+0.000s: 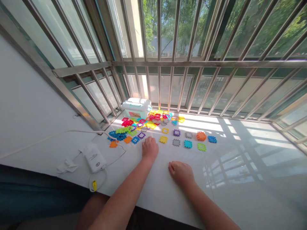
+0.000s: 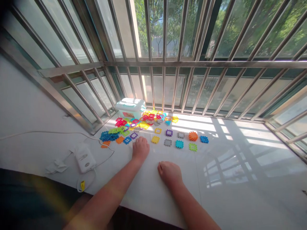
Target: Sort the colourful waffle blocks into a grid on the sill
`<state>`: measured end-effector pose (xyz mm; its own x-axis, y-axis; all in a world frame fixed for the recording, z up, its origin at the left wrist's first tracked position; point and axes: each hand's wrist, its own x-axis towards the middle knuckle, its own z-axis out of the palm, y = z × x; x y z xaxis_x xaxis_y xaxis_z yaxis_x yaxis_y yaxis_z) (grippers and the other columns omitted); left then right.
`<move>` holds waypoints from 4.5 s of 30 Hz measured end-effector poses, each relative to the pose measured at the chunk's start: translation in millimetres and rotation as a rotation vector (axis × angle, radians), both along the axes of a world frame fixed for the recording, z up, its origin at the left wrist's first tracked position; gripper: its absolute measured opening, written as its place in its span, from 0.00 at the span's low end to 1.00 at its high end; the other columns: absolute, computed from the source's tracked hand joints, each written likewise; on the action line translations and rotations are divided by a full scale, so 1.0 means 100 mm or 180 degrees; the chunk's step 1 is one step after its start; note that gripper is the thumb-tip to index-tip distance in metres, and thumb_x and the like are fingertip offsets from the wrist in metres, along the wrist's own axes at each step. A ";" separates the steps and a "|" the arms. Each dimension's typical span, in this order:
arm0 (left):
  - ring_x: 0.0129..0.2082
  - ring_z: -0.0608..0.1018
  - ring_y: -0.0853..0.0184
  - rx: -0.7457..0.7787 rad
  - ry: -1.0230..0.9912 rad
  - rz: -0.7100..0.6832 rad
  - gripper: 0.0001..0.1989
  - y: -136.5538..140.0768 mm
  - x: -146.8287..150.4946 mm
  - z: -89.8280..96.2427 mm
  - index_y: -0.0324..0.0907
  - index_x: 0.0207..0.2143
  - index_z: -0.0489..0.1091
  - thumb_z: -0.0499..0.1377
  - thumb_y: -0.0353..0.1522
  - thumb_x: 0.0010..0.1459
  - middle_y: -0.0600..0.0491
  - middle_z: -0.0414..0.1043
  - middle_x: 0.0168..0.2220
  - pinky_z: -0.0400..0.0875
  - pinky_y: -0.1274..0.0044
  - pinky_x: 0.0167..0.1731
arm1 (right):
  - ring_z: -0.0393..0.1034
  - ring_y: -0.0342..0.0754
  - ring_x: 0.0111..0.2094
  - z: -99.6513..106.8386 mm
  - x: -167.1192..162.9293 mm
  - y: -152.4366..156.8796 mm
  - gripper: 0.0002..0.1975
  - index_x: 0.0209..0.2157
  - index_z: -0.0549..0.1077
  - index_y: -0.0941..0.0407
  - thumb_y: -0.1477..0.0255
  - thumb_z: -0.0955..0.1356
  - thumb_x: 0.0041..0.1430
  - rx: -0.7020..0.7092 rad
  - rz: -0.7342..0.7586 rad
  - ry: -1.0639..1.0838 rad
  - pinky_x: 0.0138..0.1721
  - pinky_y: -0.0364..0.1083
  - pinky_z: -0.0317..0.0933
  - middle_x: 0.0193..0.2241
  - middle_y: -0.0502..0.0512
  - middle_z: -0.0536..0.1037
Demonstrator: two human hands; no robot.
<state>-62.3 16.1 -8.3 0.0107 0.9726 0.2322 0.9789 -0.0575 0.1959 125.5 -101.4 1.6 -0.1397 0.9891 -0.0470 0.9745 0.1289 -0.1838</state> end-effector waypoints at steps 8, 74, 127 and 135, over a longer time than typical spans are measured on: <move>0.78 0.53 0.44 0.0153 0.0330 0.0081 0.21 0.32 -0.14 0.00 0.33 0.58 0.73 0.54 0.33 0.67 0.30 0.51 0.77 0.45 0.48 0.73 | 0.79 0.48 0.35 0.01 0.01 0.01 0.20 0.34 0.80 0.52 0.65 0.61 0.77 0.0078 0.0025 0.0108 0.34 0.44 0.56 0.36 0.54 0.86; 0.53 0.78 0.55 -0.0100 -0.1173 -0.2270 0.27 0.31 0.49 0.29 0.44 0.55 0.71 0.72 0.32 0.54 0.47 0.77 0.51 0.73 0.63 0.58 | 0.79 0.48 0.36 -0.03 0.01 0.06 0.16 0.37 0.80 0.52 0.65 0.62 0.75 0.0038 -0.0055 0.0136 0.33 0.46 0.52 0.36 0.54 0.84; 0.71 0.64 0.45 -0.0213 0.0383 -0.0283 0.24 1.53 -0.78 0.30 0.33 0.55 0.79 0.52 0.40 0.71 0.33 0.71 0.66 0.58 0.58 0.70 | 0.77 0.46 0.34 -0.03 0.01 0.03 0.17 0.34 0.78 0.53 0.66 0.63 0.76 0.0083 -0.0066 0.0246 0.34 0.45 0.52 0.34 0.53 0.84; 0.64 0.71 0.47 -0.0286 0.0351 -0.0403 0.23 1.66 -0.76 0.35 0.38 0.53 0.79 0.54 0.44 0.70 0.35 0.78 0.55 0.61 0.57 0.65 | 0.78 0.46 0.35 -0.03 0.01 0.03 0.17 0.34 0.78 0.52 0.66 0.63 0.76 0.0087 -0.0083 0.0219 0.34 0.46 0.53 0.35 0.53 0.84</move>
<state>-137.9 182.5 26.9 0.1550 0.9786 0.1352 0.9808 -0.1688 0.0976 126.9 -97.9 -1.3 -0.1158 0.9932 -0.0113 0.9628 0.1094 -0.2471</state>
